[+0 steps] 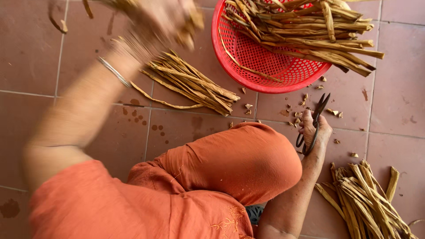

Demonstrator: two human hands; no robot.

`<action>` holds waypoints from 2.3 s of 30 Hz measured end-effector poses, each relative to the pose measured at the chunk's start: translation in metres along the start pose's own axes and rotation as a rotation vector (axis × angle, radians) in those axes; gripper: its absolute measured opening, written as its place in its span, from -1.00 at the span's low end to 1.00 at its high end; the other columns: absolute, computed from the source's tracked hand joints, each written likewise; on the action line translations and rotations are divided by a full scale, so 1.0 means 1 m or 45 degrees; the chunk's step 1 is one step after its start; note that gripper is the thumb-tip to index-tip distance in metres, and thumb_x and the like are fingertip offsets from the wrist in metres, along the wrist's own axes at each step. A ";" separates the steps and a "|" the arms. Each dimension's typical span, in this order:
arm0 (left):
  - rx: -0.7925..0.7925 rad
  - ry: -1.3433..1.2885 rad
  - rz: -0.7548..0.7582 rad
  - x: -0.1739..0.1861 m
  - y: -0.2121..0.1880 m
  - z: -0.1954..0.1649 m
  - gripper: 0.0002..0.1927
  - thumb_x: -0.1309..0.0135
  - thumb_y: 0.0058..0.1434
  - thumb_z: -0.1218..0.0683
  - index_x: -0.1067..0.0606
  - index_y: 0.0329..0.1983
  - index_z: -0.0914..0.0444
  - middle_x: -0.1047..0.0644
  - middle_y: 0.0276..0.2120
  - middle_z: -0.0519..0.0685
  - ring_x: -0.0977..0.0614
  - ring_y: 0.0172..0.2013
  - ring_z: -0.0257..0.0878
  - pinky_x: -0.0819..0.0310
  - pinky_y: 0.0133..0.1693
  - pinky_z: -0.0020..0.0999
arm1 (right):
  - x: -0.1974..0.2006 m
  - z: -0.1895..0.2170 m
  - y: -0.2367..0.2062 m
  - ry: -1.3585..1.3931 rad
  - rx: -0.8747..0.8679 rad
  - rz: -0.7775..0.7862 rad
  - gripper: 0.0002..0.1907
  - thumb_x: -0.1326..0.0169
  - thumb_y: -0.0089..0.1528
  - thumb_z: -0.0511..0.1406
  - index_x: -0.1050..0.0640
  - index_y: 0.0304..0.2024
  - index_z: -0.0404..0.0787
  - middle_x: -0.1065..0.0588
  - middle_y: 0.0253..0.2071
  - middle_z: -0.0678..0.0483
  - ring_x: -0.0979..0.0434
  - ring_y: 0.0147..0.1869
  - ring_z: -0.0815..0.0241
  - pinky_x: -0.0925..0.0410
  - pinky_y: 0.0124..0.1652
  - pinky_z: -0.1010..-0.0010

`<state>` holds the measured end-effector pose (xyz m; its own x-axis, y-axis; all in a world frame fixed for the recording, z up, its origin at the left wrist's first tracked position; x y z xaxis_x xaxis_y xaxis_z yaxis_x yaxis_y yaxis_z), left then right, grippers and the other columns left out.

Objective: The person sits on a tiled floor and uses scissors to trim the ends of dried plant stems. Trimmed pieces fall onto the floor, and the person occasionally gathers them. The stems are taken from a red basket and placed back after trimming.

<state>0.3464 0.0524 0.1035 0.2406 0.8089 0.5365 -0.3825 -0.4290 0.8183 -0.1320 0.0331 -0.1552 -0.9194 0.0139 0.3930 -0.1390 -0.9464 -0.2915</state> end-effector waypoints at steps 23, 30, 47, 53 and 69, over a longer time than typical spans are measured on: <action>0.224 -0.436 1.597 -0.170 -0.196 -0.176 0.39 -0.27 -0.23 -0.56 0.04 0.57 0.08 0.11 0.51 0.16 0.14 0.49 0.18 0.46 0.36 0.42 | 0.005 -0.032 -0.015 -0.122 -0.146 -0.067 -0.62 -0.22 0.33 -0.12 -0.61 0.02 -0.28 -0.58 -0.33 0.05 -0.51 -0.38 0.31 -0.38 -0.42 0.45; 0.279 -0.715 1.913 -0.165 -0.140 -0.167 -0.19 -0.27 0.08 -0.25 -0.32 0.39 0.03 -0.44 0.25 0.06 -0.46 0.23 0.12 -0.29 0.22 0.19 | 0.023 -0.024 -0.016 -0.265 0.222 -0.106 -0.53 -0.30 0.30 -0.14 -0.57 0.11 -0.34 -0.58 -0.27 0.04 -0.55 -0.24 0.33 -0.41 -0.25 0.54; 0.041 -0.771 0.982 -0.346 0.160 -0.272 -0.77 -0.20 0.14 0.13 -0.55 -0.17 0.32 -0.50 -0.11 0.20 -0.50 0.00 0.10 -0.41 -0.02 0.01 | 0.030 -0.001 0.000 0.225 0.040 -0.294 -0.47 -0.16 0.33 -0.02 -0.57 0.14 -0.29 -0.54 -0.35 0.19 -0.45 -0.32 0.43 -0.32 -0.36 0.55; 0.080 -0.703 0.781 -0.354 0.159 -0.281 -0.94 -0.26 0.16 0.12 -0.61 -0.36 0.19 -0.43 -0.07 0.07 -0.37 0.09 -0.04 -0.32 0.02 -0.03 | 0.019 0.000 -0.001 0.476 0.102 -0.251 -0.42 -0.02 0.37 0.05 -0.54 0.16 -0.27 -0.45 -0.40 0.21 -0.40 -0.39 0.41 -0.31 -0.39 0.55; 1.160 -2.309 1.419 -0.295 0.043 -0.312 -0.81 -0.14 0.32 0.09 -0.54 -0.13 0.32 -0.63 -0.38 -0.09 -0.60 -0.42 -0.50 -0.45 -0.44 -0.58 | 0.015 0.036 -0.029 0.195 0.197 -0.298 -0.15 0.36 0.38 0.26 -0.39 0.31 -0.27 -0.42 -0.36 0.16 -0.40 -0.31 0.34 -0.34 -0.29 0.43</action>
<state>-0.0197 -0.0796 -0.0841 0.7592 -0.6273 -0.1735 -0.6500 -0.7174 -0.2506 -0.1288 0.0493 -0.1092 -0.9155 0.2740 0.2946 -0.3062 -0.9495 -0.0683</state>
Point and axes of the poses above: each hand's wrist, its own y-axis towards the middle knuckle, its own x-axis out of the back of the hand, z = x × y, the point moved 4 cm from there along y, towards the middle knuckle
